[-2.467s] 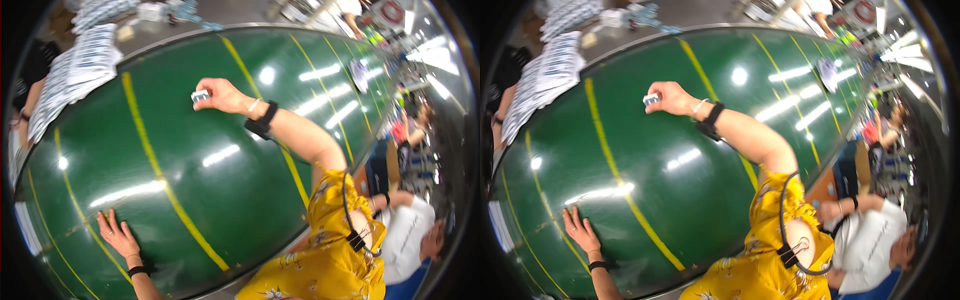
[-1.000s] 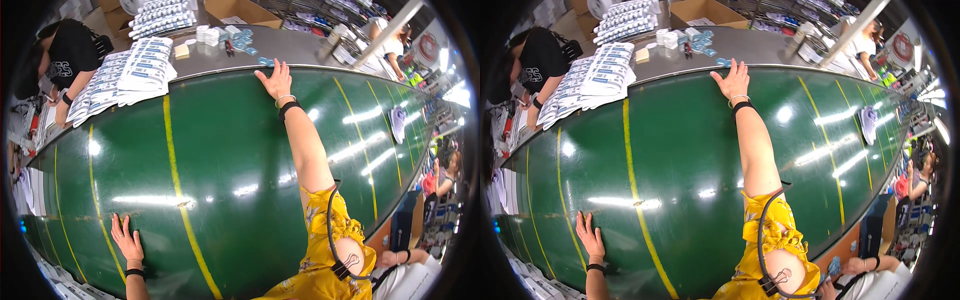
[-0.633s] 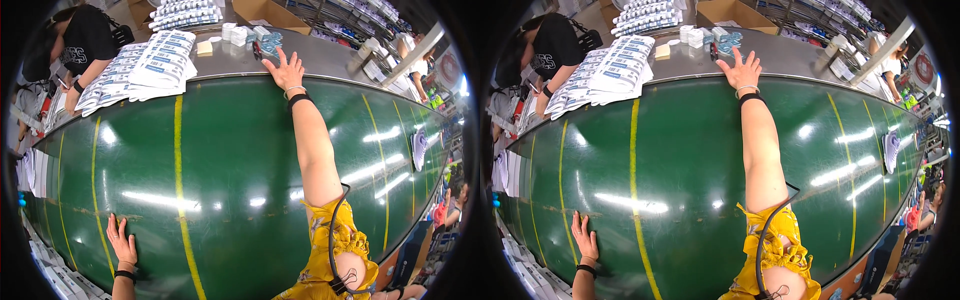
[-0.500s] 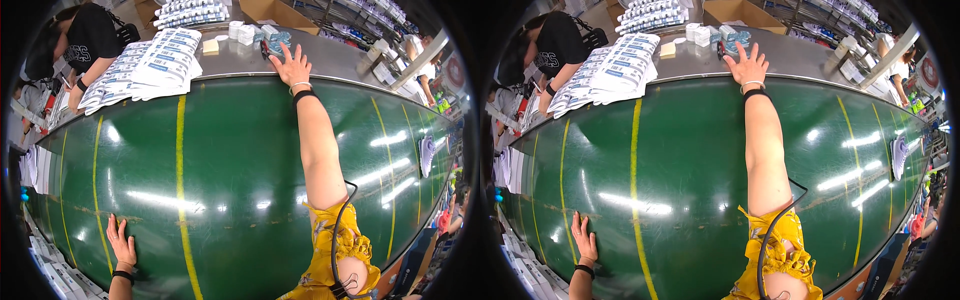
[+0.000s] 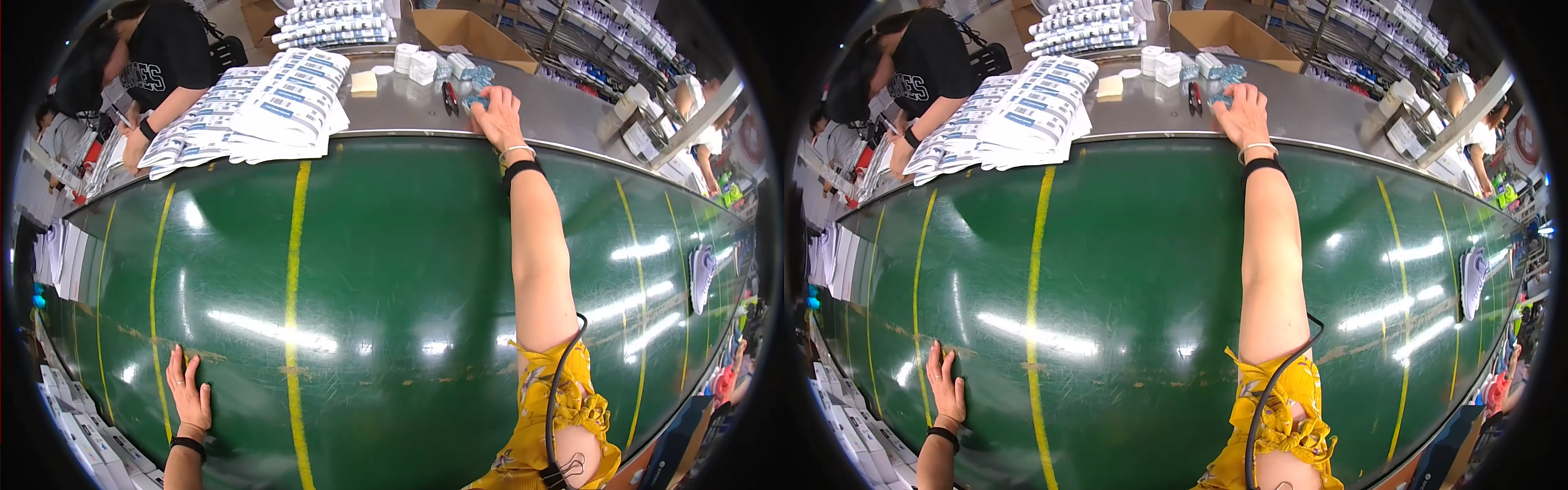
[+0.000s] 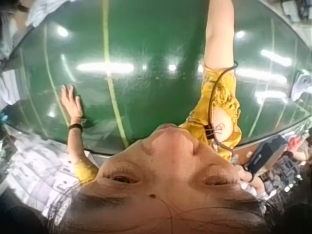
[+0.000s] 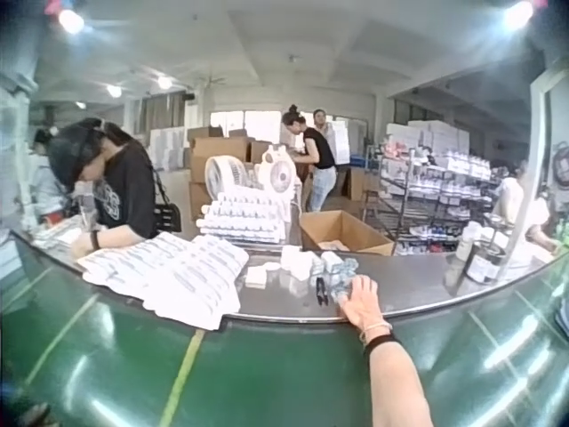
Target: Moving a chair and then sorting and counting blue adhesive labels on a work surface.
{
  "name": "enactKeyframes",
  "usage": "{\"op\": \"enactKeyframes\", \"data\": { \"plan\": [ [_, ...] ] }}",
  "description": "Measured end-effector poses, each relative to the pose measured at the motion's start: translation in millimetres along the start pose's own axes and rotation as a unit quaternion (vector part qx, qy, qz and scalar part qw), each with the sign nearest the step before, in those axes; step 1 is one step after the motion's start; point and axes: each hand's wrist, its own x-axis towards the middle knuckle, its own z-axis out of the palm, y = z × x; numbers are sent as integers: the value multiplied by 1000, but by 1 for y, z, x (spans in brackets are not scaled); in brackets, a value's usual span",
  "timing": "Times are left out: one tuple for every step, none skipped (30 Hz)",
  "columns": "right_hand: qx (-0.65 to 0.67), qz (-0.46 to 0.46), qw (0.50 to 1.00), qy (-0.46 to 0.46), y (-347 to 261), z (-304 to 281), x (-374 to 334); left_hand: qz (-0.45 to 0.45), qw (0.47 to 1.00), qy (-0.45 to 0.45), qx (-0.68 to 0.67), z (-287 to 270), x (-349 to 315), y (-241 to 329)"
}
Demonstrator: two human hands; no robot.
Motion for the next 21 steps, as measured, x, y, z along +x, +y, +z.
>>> {"op": "enactKeyframes", "data": {
  "plan": [
    [1, -4, 1000, 4, 0, 0, 0, -1, 1000, -6, -5, -1, 1, 0],
    [-11, -25, 999, 21, -3, 2, -6, -2, 1000, -14, -7, -2, 1, -1],
    [-24, -46, 998, 39, -8, 2, -8, -4, 1000, -11, -4, -3, 1, -3],
    [-47, -60, 996, 38, -11, 2, -8, -3, 1000, -9, -7, -4, 0, -4],
    [-45, -62, 996, 41, -17, -2, -8, -3, 1000, -6, -11, -2, -1, -4],
    [-55, -47, 997, 0, -22, -9, -8, -1, 1000, -3, -8, -3, -2, -5],
    [-65, -33, 997, -42, -28, -14, -10, -2, 1000, 2, -6, -5, -4, -5],
    [-78, -25, 996, -44, -27, -15, -9, -2, 1000, 2, -13, -5, -4, -4],
    [-78, -27, 996, -38, -28, -16, -9, -2, 1000, 2, -19, -6, -4, -4],
    [-74, -24, 996, -44, -28, -16, -12, -2, 1000, 8, -19, -6, -4, -4],
    [-71, -21, 996, -50, -27, -15, -13, -6, 1000, 2, -18, -6, -4, -4],
    [-44, -65, 997, 24, -23, -10, -16, -10, 1000, -3, -17, -7, -5, -5],
    [-46, -68, 996, 30, -16, -8, -15, -9, 1000, 2, -19, -7, -5, -4],
    [-32, -69, 997, 14, -17, -8, -14, -12, 1000, 0, -19, -8, -6, -6],
    [-19, -71, 997, -2, -17, -8, -14, -16, 1000, -3, -18, -8, -7, -7],
    [-5, -64, 998, -7, -16, -8, -13, -17, 1000, 0, -19, -7, -8, -8],
    [-9, -64, 998, -4, -9, -8, -8, -18, 1000, -1, -21, -5, -6, -9],
    [27, -54, 997, -44, -1, -11, -3, -20, 999, -4, -24, -4, -6, -9],
    [61, -43, 994, -84, 10, -15, 3, -17, 999, -4, -30, -1, -2, -9],
    [139, 10, 974, -177, 3, -29, 6, -21, 999, -2, -26, -4, -4, -11],
    [136, 12, 973, -184, 1, -35, 6, -19, 1000, 0, -25, -7, -3, -10]
  ]
}}
